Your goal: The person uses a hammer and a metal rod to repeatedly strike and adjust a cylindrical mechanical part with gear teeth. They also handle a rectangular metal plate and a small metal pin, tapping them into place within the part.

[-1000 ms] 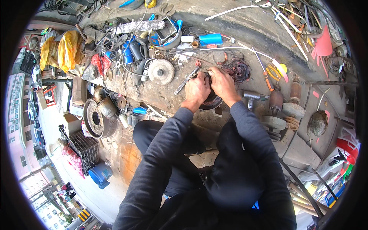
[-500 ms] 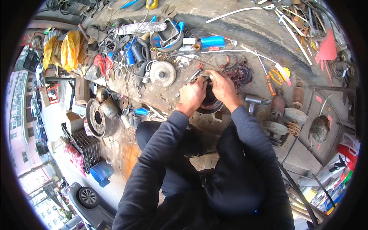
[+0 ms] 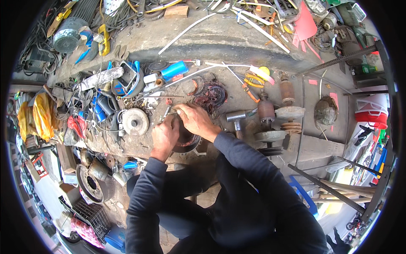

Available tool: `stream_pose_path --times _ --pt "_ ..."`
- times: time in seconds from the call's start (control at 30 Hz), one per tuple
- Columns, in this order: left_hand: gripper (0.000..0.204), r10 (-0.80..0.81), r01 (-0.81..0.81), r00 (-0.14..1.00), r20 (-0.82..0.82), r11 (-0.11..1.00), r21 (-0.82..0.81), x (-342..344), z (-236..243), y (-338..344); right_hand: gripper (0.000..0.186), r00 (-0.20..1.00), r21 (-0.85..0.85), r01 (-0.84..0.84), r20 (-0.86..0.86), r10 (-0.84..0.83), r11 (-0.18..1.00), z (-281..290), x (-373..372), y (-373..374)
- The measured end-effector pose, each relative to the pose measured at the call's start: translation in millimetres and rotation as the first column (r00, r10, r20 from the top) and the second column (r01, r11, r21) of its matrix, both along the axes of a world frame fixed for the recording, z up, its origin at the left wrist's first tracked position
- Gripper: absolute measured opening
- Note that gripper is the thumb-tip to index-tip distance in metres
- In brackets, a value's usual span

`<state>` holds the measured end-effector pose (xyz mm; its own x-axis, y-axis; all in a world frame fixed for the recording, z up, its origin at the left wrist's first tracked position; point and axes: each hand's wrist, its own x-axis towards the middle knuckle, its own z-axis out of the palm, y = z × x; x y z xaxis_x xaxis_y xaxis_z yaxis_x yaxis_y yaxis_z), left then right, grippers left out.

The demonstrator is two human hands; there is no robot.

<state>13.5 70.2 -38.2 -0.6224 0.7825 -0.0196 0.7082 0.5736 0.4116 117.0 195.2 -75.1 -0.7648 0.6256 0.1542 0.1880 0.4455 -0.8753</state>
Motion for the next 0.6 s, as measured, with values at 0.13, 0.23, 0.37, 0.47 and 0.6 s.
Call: stream_pose_path --times 0.13,0.23,0.37,0.47,0.6 --pt "0.023 -0.101 0.103 0.994 0.048 0.994 -0.048 -6.9 11.2 -3.1 0.030 0.994 -0.073 0.034 0.109 -0.026 0.997 -3.4 19.8 47.5" --pt "0.030 -0.127 0.144 0.986 0.108 0.975 -0.168 -5.7 22.6 -9.5 0.033 0.869 0.138 0.202 0.432 -0.242 0.970 -13.0 47.6 131.1" --pt "0.027 -0.140 0.158 0.978 0.153 0.981 -0.109 -11.1 38.5 -15.2 0.042 0.660 0.379 -0.014 0.699 -0.276 0.925 -31.6 107.8 226.8" --pt "0.025 -0.135 0.142 0.974 0.183 0.990 -0.024 -21.8 50.1 -18.2 0.049 0.612 0.477 -0.188 0.741 -0.277 0.859 -50.8 138.0 249.8" --pt "0.024 -0.130 0.124 0.975 0.178 0.991 0.048 -30.5 56.4 -22.9 0.060 0.596 0.552 -0.352 0.755 -0.273 0.756 -71.1 149.3 253.0"
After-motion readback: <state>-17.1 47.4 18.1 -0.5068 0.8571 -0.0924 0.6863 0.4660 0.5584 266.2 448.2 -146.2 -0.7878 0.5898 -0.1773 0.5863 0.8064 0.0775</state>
